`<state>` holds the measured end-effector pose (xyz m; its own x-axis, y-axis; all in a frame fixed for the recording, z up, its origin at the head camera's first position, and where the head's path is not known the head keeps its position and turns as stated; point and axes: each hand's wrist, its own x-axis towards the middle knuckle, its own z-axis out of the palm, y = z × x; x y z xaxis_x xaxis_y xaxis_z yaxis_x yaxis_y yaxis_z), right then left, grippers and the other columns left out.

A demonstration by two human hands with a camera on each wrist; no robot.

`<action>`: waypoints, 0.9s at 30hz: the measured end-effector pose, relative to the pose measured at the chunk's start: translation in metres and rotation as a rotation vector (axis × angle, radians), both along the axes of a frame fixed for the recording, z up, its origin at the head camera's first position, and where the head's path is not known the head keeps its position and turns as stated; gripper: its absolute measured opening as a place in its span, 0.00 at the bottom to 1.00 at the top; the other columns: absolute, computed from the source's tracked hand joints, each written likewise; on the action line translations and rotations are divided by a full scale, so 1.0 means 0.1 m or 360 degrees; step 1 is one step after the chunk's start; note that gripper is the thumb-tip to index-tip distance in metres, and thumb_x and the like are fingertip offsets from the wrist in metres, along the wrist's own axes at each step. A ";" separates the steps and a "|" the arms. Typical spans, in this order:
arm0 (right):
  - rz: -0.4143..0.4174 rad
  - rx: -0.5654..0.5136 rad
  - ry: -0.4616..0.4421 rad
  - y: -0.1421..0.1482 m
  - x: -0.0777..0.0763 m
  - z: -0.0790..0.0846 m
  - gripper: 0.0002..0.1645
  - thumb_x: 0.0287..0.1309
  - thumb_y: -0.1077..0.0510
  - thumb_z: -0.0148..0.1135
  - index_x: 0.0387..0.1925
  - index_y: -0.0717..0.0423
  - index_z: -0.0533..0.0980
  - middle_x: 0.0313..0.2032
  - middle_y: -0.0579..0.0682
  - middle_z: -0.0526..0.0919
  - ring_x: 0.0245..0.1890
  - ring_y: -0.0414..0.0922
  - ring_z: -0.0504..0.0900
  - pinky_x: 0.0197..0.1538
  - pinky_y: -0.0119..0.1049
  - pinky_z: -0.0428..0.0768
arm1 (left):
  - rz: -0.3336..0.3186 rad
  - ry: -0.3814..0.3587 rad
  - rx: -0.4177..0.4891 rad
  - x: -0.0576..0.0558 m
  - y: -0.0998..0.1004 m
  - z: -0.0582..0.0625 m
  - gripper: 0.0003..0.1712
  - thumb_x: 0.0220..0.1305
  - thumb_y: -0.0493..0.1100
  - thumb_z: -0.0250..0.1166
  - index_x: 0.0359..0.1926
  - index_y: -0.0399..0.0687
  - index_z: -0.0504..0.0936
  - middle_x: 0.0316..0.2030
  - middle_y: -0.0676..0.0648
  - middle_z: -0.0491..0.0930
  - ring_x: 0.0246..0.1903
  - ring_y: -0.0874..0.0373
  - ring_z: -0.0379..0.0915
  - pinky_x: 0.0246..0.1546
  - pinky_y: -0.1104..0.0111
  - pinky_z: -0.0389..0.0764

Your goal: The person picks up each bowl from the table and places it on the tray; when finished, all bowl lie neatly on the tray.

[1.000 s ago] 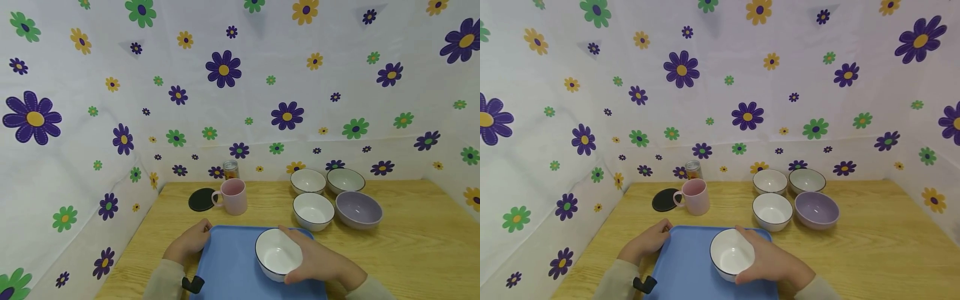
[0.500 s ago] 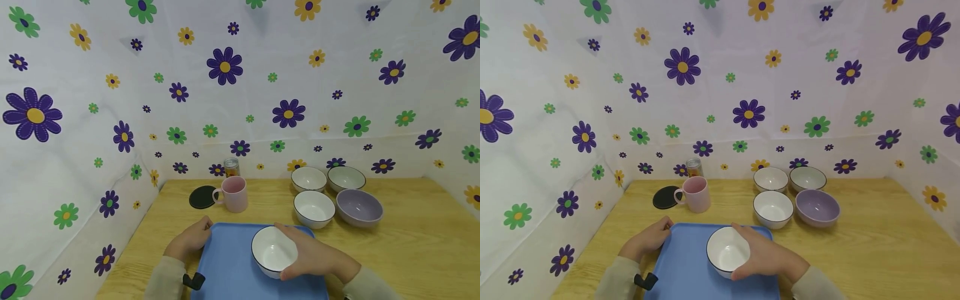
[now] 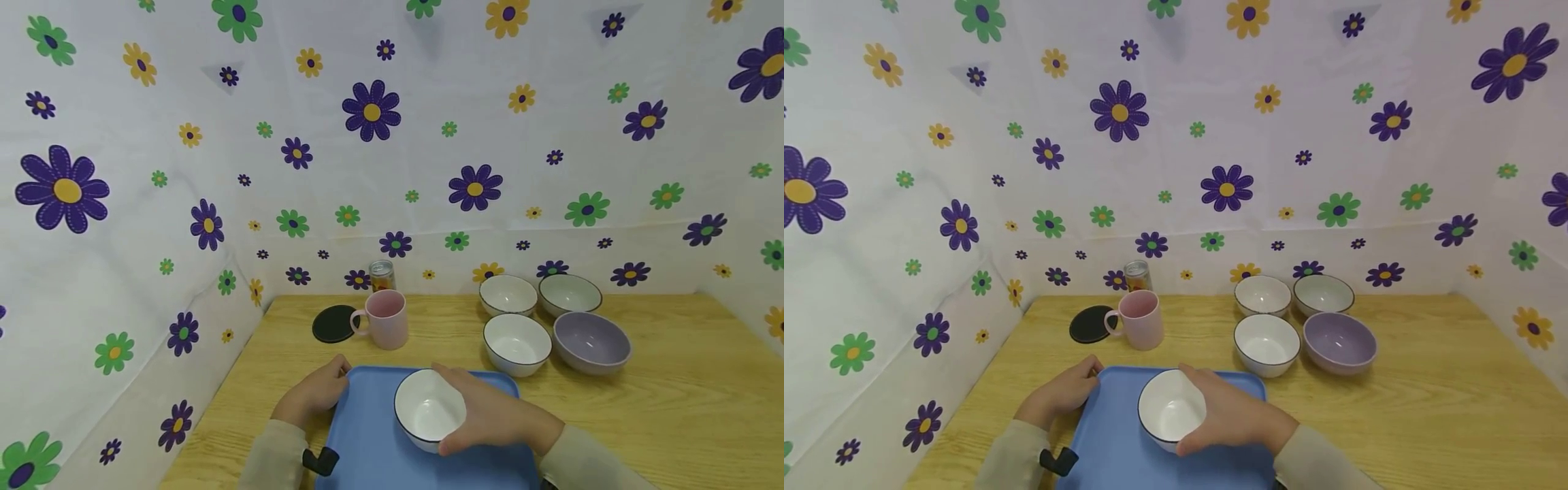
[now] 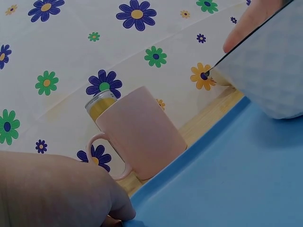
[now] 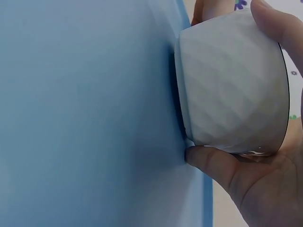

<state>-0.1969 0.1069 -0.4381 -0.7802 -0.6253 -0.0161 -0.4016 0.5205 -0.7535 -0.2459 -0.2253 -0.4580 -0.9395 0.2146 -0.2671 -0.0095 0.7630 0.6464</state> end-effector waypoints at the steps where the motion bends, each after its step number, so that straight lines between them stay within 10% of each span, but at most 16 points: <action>1: -0.0002 0.0004 -0.0006 -0.02 -0.01 0.00 0.73 0.39 0.33 0.79 0.78 0.59 0.52 0.71 0.57 0.63 0.66 0.51 0.67 0.63 0.55 0.70 | -0.0004 0.0003 0.0000 0.00 0.00 0.00 0.08 0.73 0.40 0.48 0.49 0.46 0.70 0.36 0.44 0.73 0.36 0.50 0.71 0.36 0.59 0.72; 19: -0.0151 -0.0093 -0.0155 -0.48 -0.20 -0.03 0.74 0.39 0.35 0.80 0.78 0.60 0.50 0.68 0.57 0.66 0.63 0.51 0.68 0.61 0.55 0.72 | -0.0006 0.0014 0.0017 0.02 -0.01 0.01 0.08 0.74 0.39 0.49 0.49 0.46 0.70 0.35 0.45 0.72 0.37 0.51 0.70 0.37 0.59 0.70; 27: -0.0075 -0.0292 -0.0111 -0.68 -0.32 -0.06 0.57 0.41 0.38 0.81 0.70 0.48 0.63 0.58 0.48 0.75 0.56 0.47 0.74 0.55 0.47 0.77 | -0.0050 0.0028 0.0057 0.01 -0.06 0.00 0.08 0.75 0.39 0.51 0.51 0.45 0.71 0.35 0.45 0.71 0.35 0.52 0.69 0.34 0.61 0.69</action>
